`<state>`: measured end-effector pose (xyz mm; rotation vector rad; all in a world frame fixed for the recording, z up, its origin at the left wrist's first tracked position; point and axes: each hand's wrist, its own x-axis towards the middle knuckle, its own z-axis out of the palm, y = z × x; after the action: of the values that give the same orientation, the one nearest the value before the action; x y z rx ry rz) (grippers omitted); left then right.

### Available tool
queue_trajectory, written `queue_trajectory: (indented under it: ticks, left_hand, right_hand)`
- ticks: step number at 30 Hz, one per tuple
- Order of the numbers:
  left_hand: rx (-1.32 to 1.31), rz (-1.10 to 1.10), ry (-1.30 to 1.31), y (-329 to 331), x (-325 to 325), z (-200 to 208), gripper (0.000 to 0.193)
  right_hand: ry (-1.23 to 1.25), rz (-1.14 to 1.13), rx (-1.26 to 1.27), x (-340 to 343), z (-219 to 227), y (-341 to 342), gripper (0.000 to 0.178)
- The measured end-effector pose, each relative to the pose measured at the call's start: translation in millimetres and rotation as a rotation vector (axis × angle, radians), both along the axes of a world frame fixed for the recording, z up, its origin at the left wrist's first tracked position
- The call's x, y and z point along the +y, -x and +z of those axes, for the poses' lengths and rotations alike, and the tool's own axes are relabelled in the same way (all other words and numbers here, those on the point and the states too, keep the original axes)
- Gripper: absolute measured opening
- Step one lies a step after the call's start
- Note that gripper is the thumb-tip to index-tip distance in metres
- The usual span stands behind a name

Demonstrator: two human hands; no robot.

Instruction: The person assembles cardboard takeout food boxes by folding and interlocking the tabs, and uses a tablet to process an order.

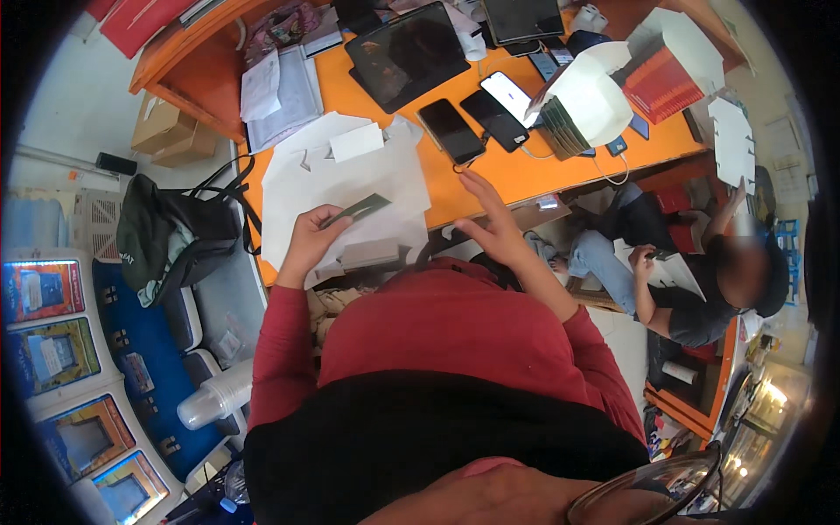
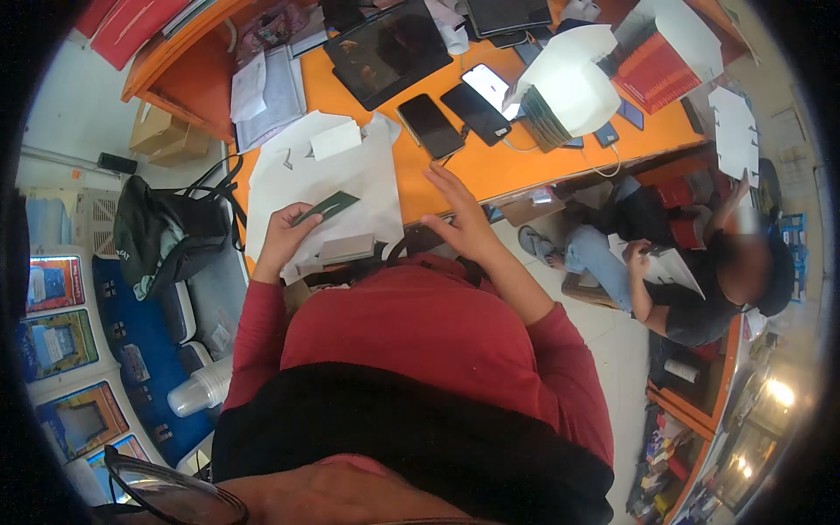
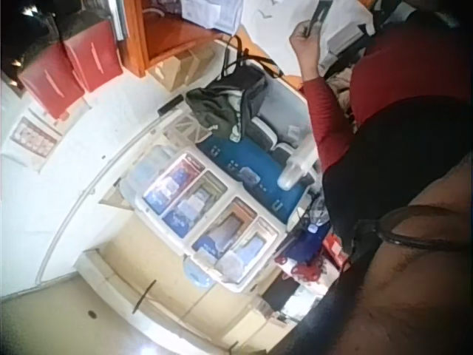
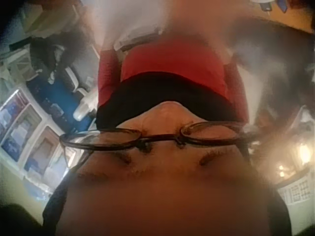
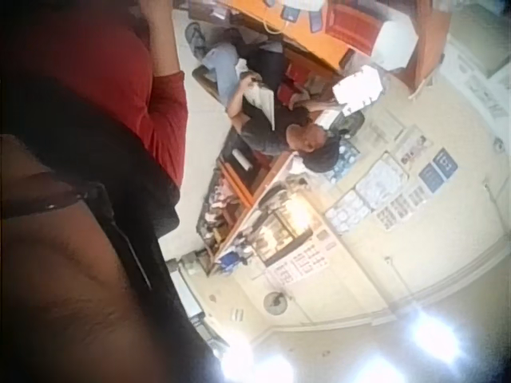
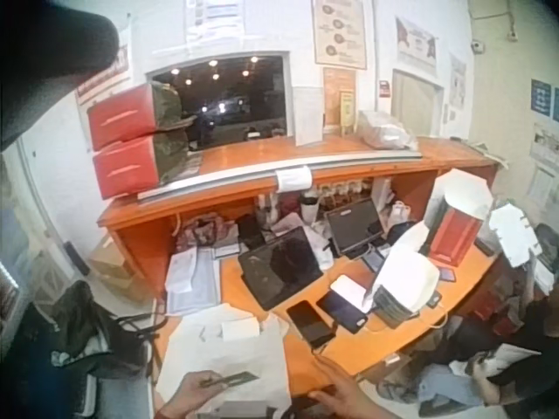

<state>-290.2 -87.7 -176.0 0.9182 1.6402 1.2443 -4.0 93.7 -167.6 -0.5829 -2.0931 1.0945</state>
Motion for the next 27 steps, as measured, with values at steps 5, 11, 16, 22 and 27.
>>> queue_trajectory:
  ticks: [5, 11, 16, 22, 27]
  left_hand:
    - [-0.205, 0.206, -0.106, -35, -2, 14, 0.019]
    - [-0.316, 0.210, -0.173, -78, 0, 44, 0.024]
    - [-0.289, 0.120, -0.187, -85, 2, 65, 0.023]
    - [0.180, -0.252, -0.289, -75, -10, 96, 0.019]
    - [0.422, -0.505, -0.231, -57, -2, 112, 0.041]
  right_hand:
    - [-0.181, 0.175, 0.141, 6, 0, 49, 0.027]
    - [-0.147, 0.054, 0.136, -11, 46, 68, 0.013]
    - [-0.545, 0.293, -0.025, -23, 79, 57, 0.014]
    - [0.819, -0.215, 0.316, 23, 68, 65, 0.055]
    - [0.815, 0.069, 0.567, 31, 93, 42, 0.067]
